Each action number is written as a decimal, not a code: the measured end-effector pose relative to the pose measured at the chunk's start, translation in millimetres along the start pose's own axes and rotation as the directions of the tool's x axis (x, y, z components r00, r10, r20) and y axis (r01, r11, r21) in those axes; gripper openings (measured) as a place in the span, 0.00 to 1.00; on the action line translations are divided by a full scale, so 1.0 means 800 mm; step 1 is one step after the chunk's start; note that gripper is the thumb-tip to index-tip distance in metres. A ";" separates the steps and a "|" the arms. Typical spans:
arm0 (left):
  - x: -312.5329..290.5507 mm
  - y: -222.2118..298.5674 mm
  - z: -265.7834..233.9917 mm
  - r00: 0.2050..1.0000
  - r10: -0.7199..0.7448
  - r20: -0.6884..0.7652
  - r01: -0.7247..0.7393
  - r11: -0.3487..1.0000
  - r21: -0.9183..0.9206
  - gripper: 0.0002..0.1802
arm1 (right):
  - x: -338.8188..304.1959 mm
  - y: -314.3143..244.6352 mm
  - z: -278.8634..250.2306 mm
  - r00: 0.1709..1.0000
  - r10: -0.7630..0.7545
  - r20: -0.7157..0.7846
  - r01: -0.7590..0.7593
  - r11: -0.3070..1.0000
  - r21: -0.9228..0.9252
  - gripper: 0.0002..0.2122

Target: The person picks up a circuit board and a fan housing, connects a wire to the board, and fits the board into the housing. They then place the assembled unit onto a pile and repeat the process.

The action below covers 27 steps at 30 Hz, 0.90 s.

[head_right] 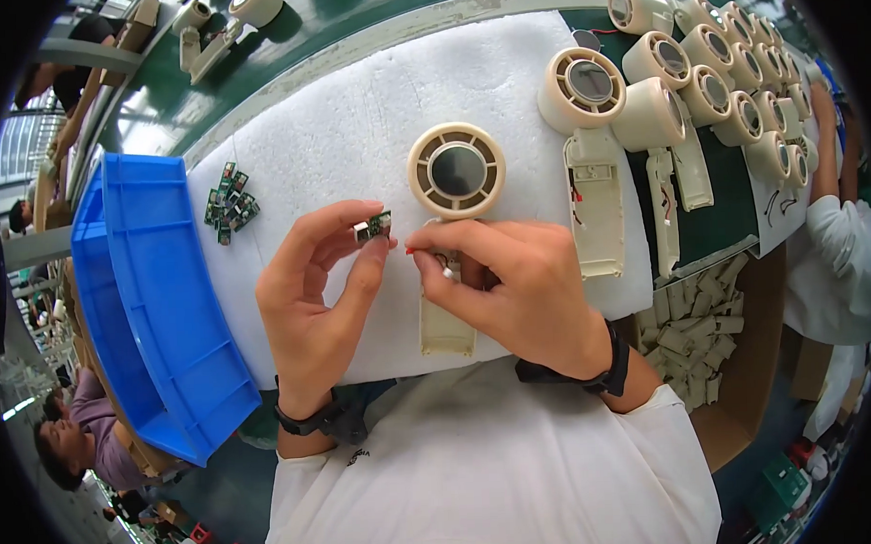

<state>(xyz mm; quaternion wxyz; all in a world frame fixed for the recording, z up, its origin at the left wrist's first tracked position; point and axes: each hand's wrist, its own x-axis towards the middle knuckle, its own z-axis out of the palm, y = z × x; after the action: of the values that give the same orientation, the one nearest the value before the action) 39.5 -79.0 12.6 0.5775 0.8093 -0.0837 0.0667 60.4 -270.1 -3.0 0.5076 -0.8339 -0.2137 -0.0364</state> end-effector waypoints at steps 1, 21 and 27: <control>-0.003 0.000 0.000 0.999 -0.033 0.022 0.034 0.999 -0.035 0.20 | -0.002 0.001 -0.002 1.000 0.012 0.013 -0.013 1.000 0.024 0.08; -0.015 0.001 0.006 0.997 -0.066 0.028 0.068 0.996 -0.059 0.20 | 0.003 0.001 0.004 0.984 -0.175 -0.016 0.174 0.982 -0.072 0.11; -0.016 0.001 0.006 1.000 0.005 -0.022 -0.003 0.998 0.060 0.17 | 0.004 0.006 0.003 0.990 -0.133 -0.047 0.132 0.991 -0.029 0.09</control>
<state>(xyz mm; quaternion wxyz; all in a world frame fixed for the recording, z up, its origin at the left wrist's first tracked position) 26.5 -83.3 9.0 0.5539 0.8252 -0.0768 0.0794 64.9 -268.7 -7.2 0.4984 -0.8231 -0.2557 -0.0932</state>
